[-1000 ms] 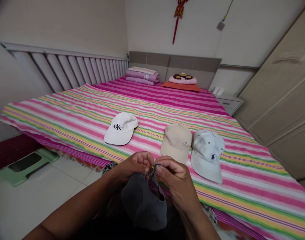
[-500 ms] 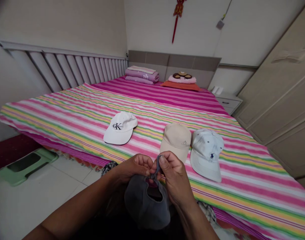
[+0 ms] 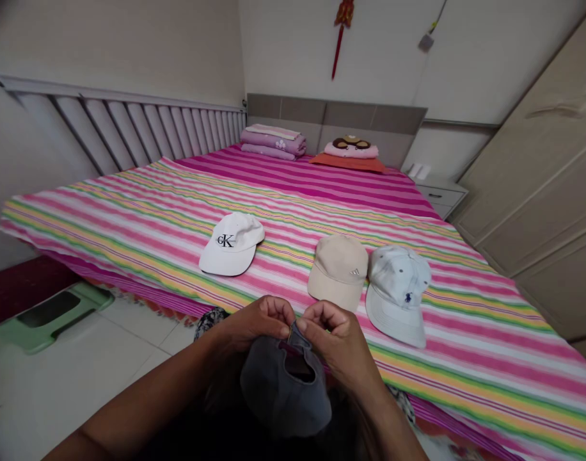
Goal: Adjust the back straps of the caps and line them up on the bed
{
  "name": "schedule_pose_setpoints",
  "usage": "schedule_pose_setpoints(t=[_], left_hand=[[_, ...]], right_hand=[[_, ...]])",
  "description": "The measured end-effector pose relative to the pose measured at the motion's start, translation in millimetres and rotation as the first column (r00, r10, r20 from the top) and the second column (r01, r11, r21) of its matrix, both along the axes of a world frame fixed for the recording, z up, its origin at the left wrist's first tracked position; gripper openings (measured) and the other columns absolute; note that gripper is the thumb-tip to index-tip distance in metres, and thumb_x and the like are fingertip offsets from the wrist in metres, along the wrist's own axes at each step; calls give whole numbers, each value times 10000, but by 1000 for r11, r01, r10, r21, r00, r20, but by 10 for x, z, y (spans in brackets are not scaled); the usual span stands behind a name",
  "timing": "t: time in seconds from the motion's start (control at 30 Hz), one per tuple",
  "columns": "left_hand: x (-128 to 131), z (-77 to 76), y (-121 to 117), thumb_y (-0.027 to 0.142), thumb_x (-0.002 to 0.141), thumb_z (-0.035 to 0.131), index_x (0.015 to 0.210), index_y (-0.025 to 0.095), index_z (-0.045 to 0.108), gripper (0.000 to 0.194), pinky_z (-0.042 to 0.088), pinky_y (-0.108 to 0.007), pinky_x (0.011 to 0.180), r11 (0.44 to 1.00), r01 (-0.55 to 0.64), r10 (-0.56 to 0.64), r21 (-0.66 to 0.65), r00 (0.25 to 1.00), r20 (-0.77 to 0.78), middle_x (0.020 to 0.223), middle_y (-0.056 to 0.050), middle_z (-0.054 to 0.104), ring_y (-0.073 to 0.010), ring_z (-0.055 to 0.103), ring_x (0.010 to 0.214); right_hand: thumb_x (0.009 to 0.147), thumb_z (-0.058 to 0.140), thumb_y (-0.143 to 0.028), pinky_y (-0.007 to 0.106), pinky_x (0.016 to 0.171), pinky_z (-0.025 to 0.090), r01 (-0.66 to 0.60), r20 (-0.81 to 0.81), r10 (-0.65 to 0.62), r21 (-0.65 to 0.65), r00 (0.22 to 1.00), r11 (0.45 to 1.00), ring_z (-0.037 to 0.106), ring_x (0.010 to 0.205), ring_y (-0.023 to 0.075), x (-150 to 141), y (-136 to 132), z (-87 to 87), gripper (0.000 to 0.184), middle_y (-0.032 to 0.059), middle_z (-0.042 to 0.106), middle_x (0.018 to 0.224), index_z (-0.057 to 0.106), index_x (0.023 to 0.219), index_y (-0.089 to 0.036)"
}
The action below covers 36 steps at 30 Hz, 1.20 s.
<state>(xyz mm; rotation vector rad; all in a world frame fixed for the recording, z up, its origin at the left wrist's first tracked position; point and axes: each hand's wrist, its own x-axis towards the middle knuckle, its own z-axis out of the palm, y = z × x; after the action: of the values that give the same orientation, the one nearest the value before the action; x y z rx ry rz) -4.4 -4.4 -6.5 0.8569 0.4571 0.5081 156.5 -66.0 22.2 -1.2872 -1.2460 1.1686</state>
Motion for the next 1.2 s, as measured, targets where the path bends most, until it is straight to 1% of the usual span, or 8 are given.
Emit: schedule_pose_setpoints(t=[0.17, 0.33, 0.57, 0.7, 0.83, 0.97, 1.07, 1.2], left_hand=[[8, -25, -16, 163, 509, 767, 656, 104, 635, 206, 410, -189, 515, 1000, -9, 9, 24, 1000, 29, 613, -18, 627, -81, 555, 514], [11, -28, -43, 200, 519, 766, 648, 103, 613, 223, 386, -172, 448, 1000, -1, 0, 4, 999, 33, 535, -6, 599, -71, 521, 437], [39, -87, -72, 239, 511, 779, 640, 98, 594, 267, 390, -170, 445, 999, -43, 44, -14, 994, 103, 538, -6, 588, -68, 516, 439], [53, -93, -84, 255, 511, 779, 627, 95, 582, 279, 382, -171, 452, 998, -64, 66, -17, 987, 144, 537, -6, 577, -67, 508, 448], [54, -85, -91, 267, 510, 779, 623, 93, 574, 292, 374, -172, 467, 996, -86, 85, -3, 985, 149, 561, -10, 577, -66, 506, 467], [50, -85, -91, 272, 514, 777, 623, 96, 569, 293, 363, -175, 462, 996, -91, 89, 9, 986, 140, 558, -9, 574, -66, 498, 459], [51, -87, -90, 264, 518, 775, 627, 97, 571, 285, 374, -182, 474, 995, -95, 93, 10, 987, 131, 567, -15, 583, -73, 508, 470], [55, -90, -90, 252, 529, 768, 622, 98, 572, 266, 373, -182, 475, 995, -98, 97, 1, 986, 139, 548, -11, 576, -73, 506, 466]], right_hand=[[645, 672, -372, 211, 453, 276, -18, 29, 18, 15, 999, 1000, 348, 482, 76, -18, -13, 38, 260, -39, 435, 517, 551, 611, -145], [634, 672, -359, 210, 443, 264, -34, -23, 34, 9, 999, 999, 333, 469, 71, -36, 6, 59, 254, -46, 419, 506, 532, 603, -149], [626, 673, -347, 211, 437, 269, -13, -16, 12, -12, 1000, 1000, 337, 458, 71, -37, -2, 34, 233, -47, 423, 486, 551, 613, -149], [619, 673, -326, 213, 452, 287, -34, -4, 34, -25, 999, 999, 362, 469, 75, -23, -16, 21, 209, -42, 446, 504, 567, 616, -146], [603, 683, -315, 214, 458, 299, -52, 1, 52, -47, 999, 998, 384, 481, 79, -31, -36, 46, 200, -34, 478, 524, 580, 614, -144], [608, 682, -347, 214, 443, 292, -34, 16, 35, -56, 999, 998, 377, 469, 79, -44, -54, 70, 224, -32, 478, 515, 588, 609, -143], [626, 681, -360, 215, 445, 284, -17, 11, 17, -46, 1000, 999, 366, 471, 78, -28, -63, 41, 232, -31, 470, 515, 602, 629, -142], [641, 682, -355, 214, 474, 311, -19, -52, 17, -33, 998, 999, 390, 496, 80, -11, -67, -8, 219, -28, 497, 550, 613, 669, -149]])
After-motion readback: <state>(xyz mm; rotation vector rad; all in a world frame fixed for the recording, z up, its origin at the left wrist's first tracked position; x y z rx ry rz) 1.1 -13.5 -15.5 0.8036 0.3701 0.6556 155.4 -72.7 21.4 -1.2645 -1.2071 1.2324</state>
